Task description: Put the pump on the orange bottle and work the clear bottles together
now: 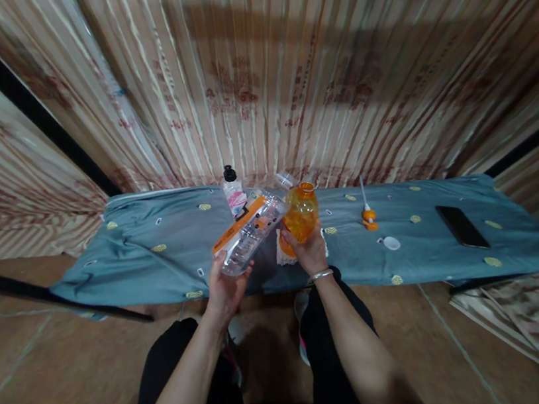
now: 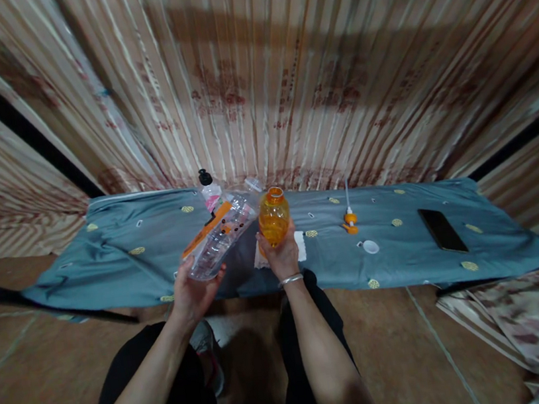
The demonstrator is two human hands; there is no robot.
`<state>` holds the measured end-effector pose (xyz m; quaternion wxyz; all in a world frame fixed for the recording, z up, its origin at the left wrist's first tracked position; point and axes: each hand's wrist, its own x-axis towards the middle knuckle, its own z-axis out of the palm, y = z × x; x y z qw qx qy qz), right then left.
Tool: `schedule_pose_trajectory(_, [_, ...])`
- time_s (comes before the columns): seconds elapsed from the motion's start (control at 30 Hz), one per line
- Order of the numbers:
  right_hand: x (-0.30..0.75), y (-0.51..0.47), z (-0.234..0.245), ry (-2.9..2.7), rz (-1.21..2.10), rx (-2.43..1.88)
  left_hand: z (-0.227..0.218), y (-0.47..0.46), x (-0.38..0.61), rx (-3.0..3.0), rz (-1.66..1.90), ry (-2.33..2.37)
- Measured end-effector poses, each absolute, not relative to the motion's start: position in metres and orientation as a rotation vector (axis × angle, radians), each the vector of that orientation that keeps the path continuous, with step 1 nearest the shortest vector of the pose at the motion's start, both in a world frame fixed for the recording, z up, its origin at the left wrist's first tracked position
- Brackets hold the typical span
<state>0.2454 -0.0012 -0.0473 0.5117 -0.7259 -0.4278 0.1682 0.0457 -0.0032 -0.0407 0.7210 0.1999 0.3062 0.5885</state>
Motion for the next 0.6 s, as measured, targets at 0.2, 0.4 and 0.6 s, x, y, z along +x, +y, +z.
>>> schedule_pose_trajectory(0.2, [0.246, -0.002, -0.046, -1.033, 0.41, -1.711, -0.041, -0.004, 0.047, 0.496, 1.26, 0.685])
schedule_pose_trajectory(0.4, [0.245, -0.002, -0.043, -1.001, 0.424, -1.725, -0.046, -0.001, 0.054, 0.615, 1.248, 0.704])
schedule_pose_trajectory(0.6, [0.246, -0.003, -0.04, -0.984, 0.419, -1.733, -0.048, 0.004, 0.06, 0.773, 1.273, 0.736])
